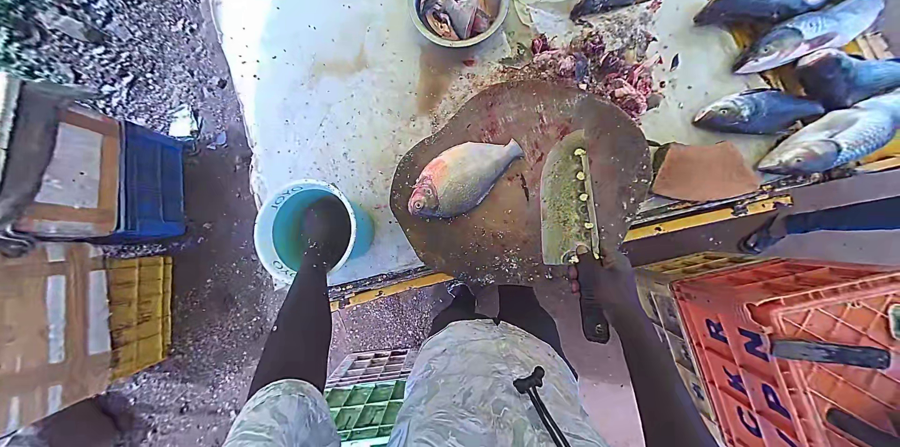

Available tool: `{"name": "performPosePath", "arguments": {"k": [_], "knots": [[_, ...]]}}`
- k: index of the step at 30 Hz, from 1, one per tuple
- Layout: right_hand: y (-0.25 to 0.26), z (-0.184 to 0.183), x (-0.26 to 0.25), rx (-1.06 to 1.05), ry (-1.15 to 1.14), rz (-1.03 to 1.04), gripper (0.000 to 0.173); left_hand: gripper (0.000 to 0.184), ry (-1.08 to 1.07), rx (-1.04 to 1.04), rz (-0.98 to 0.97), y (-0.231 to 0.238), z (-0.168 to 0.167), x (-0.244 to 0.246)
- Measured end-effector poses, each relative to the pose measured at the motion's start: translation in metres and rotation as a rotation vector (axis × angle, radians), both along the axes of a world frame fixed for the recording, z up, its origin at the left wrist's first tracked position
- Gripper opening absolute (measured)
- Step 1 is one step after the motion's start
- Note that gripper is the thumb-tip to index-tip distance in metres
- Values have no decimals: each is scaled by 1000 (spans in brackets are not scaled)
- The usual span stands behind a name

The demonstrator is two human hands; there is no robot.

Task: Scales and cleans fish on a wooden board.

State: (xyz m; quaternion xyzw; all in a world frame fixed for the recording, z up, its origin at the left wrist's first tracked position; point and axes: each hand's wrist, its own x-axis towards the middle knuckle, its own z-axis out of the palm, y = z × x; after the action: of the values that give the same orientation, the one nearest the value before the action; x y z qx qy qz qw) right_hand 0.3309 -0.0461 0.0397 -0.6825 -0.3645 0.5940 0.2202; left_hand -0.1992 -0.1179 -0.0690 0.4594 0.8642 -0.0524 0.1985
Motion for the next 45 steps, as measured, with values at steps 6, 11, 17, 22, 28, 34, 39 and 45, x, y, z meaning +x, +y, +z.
{"name": "performPosePath", "arguments": {"k": [6,11,17,22,28,34,39,45], "knots": [[-24,4,-68,-58,173,165,23,44,-488,342,476,-10,-15,-16],[-6,9,-115,-236,278,147,23,50,-927,753,121,38,77,121],[13,20,-104,-247,310,171,19,55,-629,573,-856,56,42,231],[-12,29,-46,-201,409,170,21,51,-599,597,-789,130,33,215],[-62,28,6,206,-445,454,31,80,-471,252,-179,170,42,165],[-94,-26,30,26,-424,415,49,83,-557,137,0,136,27,154],[-95,-36,34,-18,-299,278,48,80,-422,289,-70,80,67,240],[-103,-43,31,34,-318,188,51,58,-1001,461,659,46,28,246]]}}
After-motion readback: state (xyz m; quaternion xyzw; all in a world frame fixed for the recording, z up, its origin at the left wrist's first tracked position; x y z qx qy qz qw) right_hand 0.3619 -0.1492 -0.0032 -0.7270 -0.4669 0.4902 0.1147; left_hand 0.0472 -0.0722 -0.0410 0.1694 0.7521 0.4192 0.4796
